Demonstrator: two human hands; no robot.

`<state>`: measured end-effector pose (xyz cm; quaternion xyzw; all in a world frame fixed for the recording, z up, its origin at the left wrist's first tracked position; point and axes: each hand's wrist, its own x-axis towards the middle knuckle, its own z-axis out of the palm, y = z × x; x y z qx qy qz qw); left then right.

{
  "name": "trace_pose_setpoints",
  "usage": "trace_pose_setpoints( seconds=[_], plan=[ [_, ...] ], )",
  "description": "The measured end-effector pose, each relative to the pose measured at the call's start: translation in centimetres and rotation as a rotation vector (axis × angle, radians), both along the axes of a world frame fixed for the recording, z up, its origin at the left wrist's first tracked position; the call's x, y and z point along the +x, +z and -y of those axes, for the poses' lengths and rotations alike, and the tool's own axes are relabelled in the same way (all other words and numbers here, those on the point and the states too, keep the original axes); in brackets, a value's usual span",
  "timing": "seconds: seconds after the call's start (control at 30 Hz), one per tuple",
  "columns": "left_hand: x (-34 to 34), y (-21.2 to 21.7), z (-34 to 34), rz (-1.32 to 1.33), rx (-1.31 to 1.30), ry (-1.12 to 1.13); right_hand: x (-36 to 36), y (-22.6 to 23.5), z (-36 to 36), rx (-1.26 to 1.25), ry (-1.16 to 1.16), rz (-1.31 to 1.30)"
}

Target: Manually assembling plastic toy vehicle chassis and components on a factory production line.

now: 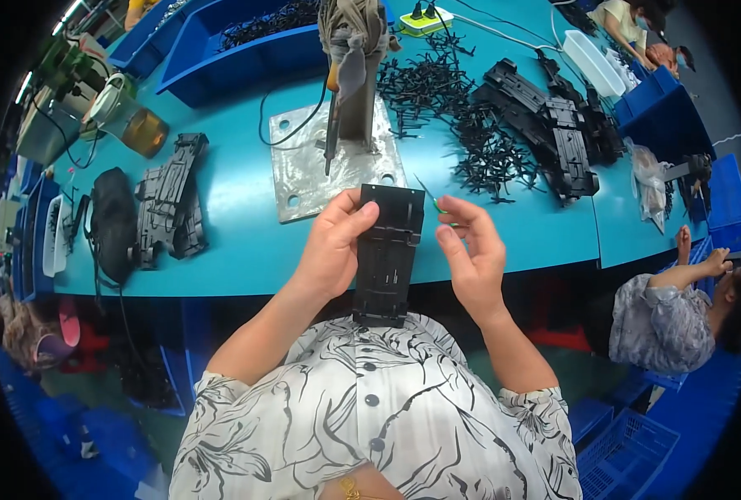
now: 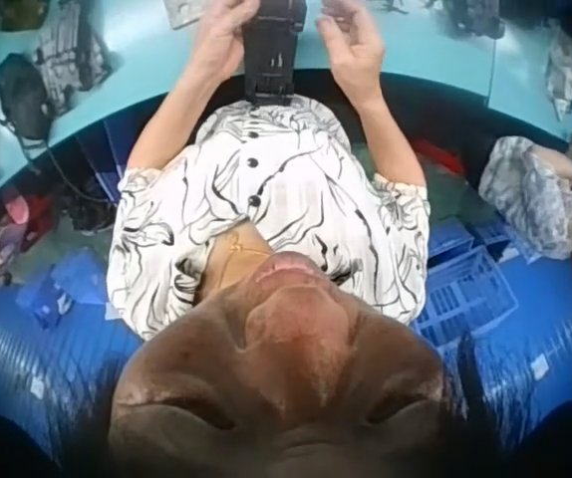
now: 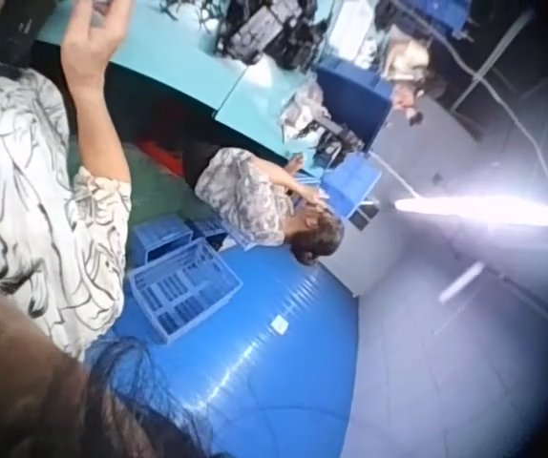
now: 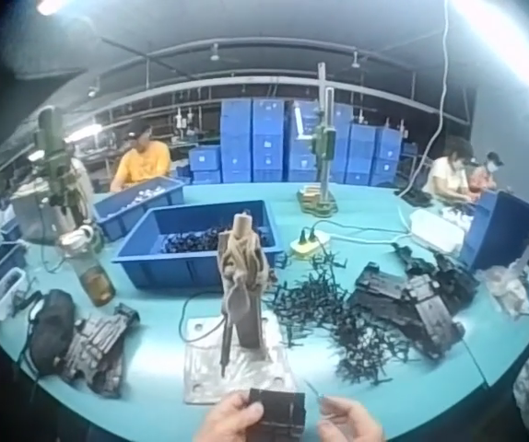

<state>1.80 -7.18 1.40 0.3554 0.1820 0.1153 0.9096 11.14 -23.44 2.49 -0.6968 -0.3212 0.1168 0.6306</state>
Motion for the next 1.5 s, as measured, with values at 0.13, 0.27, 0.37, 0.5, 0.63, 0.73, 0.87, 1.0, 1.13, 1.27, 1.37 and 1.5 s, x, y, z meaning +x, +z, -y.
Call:
trace_pose_setpoints(
  seconds=[0.13, 0.27, 0.37, 0.5, 0.63, 0.73, 0.87, 1.0, 1.13, 1.27, 1.37, 1.5],
  plan=[
    [-1.2, -0.1, 0.7, 0.013, -0.035, -0.024, -0.7, -0.4, -0.8, 0.052, 0.063, -0.363],
    [-1.7, 0.4, 1.1, 0.017, -0.094, -0.015, -1.2, -1.2, -1.3, 0.108, 0.065, -0.545],
    [-2.0, 0.0, 1.1, 0.005, -0.113, -0.004, -1.7, -1.2, -1.4, 0.156, 0.056, -0.661],
    [-2.1, 0.1, 0.9, 0.002, -0.110, -0.002, -2.2, -0.5, -1.9, 0.214, 0.069, -0.698],
    [-2.1, 0.1, 0.9, -0.021, -0.106, -0.008, -1.9, -0.5, -1.9, 0.154, 0.069, -0.633],
    [-2.0, 0.1, 0.9, -0.034, -0.117, -0.023, -1.7, -0.7, -1.8, 0.143, 0.067, -0.658],
    [-2.0, 0.0, 1.2, -0.054, -0.119, 0.003, -1.9, -0.8, -1.9, 0.164, 0.056, -0.669],
    [-2.0, 0.1, 1.0, -0.073, -0.118, 0.006, -2.0, -0.7, -1.9, 0.171, 0.058, -0.667],
    [-2.1, 0.2, 0.8, -0.101, -0.108, -0.031, -2.1, -0.6, -1.8, 0.183, 0.077, -0.687],
    [-2.2, 0.3, 1.0, -0.082, -0.107, -0.040, -2.2, -0.3, -1.9, 0.188, 0.074, -0.694],
    [-2.4, -0.1, 1.2, -0.046, -0.158, -0.025, -2.2, -0.2, -2.0, 0.200, 0.077, -0.716],
    [-2.4, -0.5, 1.0, -0.033, -0.192, 0.001, -2.1, -0.2, -2.0, 0.201, 0.073, -0.719]
  ],
)
